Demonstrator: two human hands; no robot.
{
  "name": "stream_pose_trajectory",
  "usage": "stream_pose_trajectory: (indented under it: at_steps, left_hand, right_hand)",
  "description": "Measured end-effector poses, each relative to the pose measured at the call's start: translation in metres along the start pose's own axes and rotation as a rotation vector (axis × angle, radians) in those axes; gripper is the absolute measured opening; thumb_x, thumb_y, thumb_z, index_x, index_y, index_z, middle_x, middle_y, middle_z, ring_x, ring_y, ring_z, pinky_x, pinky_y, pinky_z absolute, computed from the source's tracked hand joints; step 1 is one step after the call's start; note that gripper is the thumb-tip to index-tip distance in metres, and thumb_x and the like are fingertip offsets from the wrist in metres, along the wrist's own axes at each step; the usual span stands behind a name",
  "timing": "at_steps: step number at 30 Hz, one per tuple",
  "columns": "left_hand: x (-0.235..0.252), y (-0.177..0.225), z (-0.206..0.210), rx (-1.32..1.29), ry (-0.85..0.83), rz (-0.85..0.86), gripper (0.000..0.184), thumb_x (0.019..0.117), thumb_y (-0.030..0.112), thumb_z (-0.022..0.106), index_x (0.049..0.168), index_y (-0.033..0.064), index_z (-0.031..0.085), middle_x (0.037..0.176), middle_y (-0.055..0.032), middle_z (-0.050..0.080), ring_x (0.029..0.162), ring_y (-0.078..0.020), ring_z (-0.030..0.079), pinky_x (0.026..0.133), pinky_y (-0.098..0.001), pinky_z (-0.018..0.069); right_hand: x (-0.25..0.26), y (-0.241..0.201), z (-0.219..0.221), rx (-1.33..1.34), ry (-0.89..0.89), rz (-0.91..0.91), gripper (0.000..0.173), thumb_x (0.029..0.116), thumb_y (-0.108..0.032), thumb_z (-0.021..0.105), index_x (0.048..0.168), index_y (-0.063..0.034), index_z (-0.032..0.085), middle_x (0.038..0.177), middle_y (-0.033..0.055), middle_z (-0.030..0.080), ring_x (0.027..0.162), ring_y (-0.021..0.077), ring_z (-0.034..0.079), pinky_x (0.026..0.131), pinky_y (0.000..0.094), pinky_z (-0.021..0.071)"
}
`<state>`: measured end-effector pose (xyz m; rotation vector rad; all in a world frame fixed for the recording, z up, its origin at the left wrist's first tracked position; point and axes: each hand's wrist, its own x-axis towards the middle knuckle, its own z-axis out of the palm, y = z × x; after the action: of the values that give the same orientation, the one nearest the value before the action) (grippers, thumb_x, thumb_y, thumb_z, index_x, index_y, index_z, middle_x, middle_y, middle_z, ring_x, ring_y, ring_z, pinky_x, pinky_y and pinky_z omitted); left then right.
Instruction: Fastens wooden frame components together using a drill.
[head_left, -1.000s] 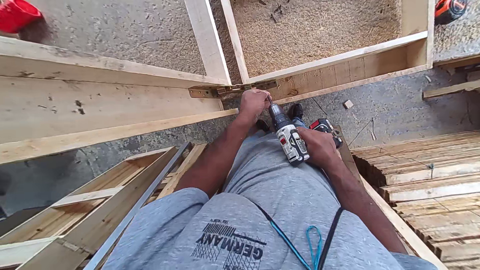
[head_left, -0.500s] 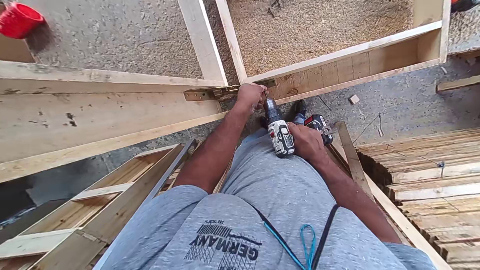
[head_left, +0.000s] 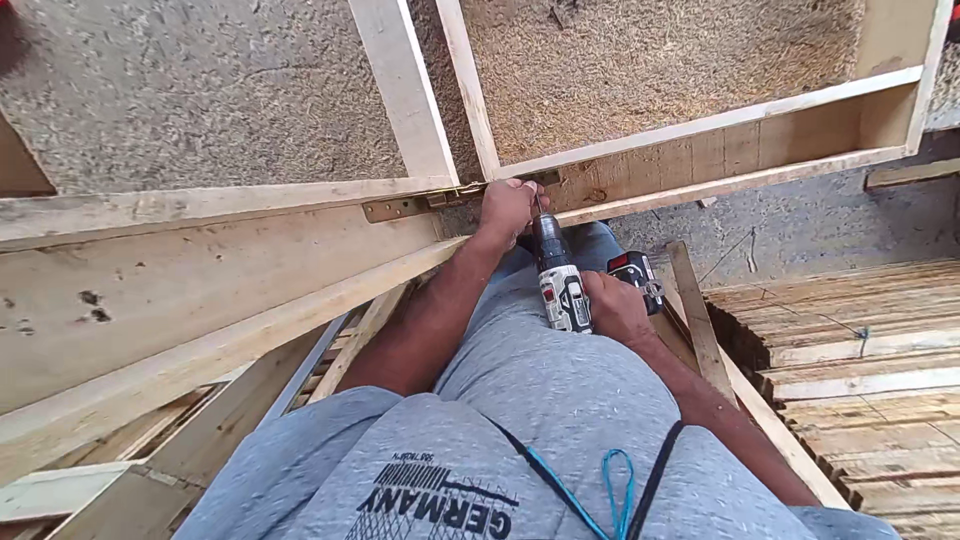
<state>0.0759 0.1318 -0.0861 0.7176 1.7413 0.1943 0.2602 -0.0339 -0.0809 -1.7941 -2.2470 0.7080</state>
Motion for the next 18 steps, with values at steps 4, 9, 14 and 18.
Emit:
stream_pose_trajectory:
  at_steps: [4, 9, 14, 18]
  left_hand:
    - [0.001, -0.005, -0.001, -0.032, -0.006, -0.005, 0.032, 0.1098, 0.034, 0.048, 0.110, 0.0125, 0.071, 0.094, -0.0004, 0.076, 0.060, -0.0098, 0.056, 0.053, -0.0279, 0.0411]
    - [0.001, -0.006, -0.006, 0.128, 0.015, 0.033, 0.034, 0.1103, 0.032, 0.047, 0.106, 0.0097, 0.073, 0.095, -0.0044, 0.076, 0.071, -0.0145, 0.066, 0.062, -0.0350, 0.0513]
    - [-0.031, -0.052, -0.016, 0.606, 0.099, 0.678, 0.065, 0.1094, 0.052, 0.028, 0.118, 0.0091, 0.076, 0.121, -0.0091, 0.075, 0.124, -0.0311, 0.064, 0.110, -0.0545, 0.0440]
    - [-0.026, -0.062, -0.022, 0.503, -0.064, 0.684, 0.078, 0.1054, 0.065, 0.028, 0.125, 0.0033, 0.073, 0.127, -0.0128, 0.073, 0.127, -0.0248, 0.065, 0.114, -0.0469, 0.0476]
  right_hand:
    - [0.005, 0.000, -0.005, -0.035, 0.008, -0.028, 0.022, 0.0988, -0.011, 0.050, 0.108, -0.0045, 0.070, 0.077, 0.0152, 0.070, 0.066, 0.0330, 0.071, 0.052, 0.0463, 0.0547]
    - [0.008, -0.004, -0.009, -0.043, -0.009, -0.011, 0.023, 0.0970, -0.012, 0.051, 0.109, -0.0048, 0.070, 0.076, 0.0144, 0.070, 0.065, 0.0327, 0.071, 0.050, 0.0457, 0.0540]
    - [0.013, -0.002, -0.016, -0.080, -0.029, -0.027, 0.020, 0.0961, -0.012, 0.051, 0.103, -0.0051, 0.068, 0.073, 0.0133, 0.067, 0.063, 0.0314, 0.069, 0.050, 0.0440, 0.0531]
    - [0.013, -0.003, -0.016, -0.081, -0.070, -0.052, 0.017, 0.0945, -0.010, 0.049, 0.092, -0.0042, 0.065, 0.069, 0.0140, 0.064, 0.061, 0.0323, 0.067, 0.049, 0.0437, 0.0515]
